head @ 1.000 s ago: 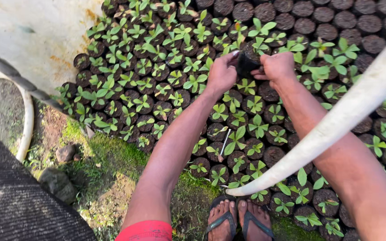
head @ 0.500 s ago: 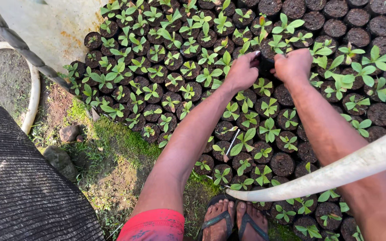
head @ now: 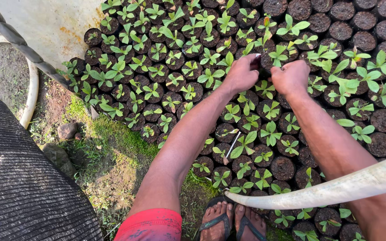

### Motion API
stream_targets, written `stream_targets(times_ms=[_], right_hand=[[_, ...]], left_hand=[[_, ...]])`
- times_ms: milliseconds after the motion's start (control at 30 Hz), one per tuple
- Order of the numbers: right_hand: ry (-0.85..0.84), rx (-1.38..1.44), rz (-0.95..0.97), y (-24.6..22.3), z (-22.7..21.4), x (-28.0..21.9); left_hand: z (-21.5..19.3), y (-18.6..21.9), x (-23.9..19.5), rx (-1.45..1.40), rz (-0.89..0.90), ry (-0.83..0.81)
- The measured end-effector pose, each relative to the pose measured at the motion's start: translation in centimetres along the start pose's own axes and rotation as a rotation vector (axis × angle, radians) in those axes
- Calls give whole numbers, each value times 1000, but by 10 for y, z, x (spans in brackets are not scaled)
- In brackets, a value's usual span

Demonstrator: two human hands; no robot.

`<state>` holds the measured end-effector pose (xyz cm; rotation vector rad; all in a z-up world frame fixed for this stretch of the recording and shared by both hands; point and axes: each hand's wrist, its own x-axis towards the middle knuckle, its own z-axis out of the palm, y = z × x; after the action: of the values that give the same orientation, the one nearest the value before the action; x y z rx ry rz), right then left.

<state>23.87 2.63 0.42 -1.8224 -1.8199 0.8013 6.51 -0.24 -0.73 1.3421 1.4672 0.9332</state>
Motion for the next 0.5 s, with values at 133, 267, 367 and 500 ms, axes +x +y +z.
stream_targets(times_ms=[133,267,367,500], right_hand=[[-64,178,68,2,-1,5],[-137,153,100,4,-13,5],[-117,276,-328,8,-25,-5],[-211,132,-419,4,-30,-9]], left_hand=[[-1,5,-1,-55,57,-11],[2,6,-7,1,-87,-72],[1,6,-11,66,139,0],[-1,10,-16,122,148,-23]])
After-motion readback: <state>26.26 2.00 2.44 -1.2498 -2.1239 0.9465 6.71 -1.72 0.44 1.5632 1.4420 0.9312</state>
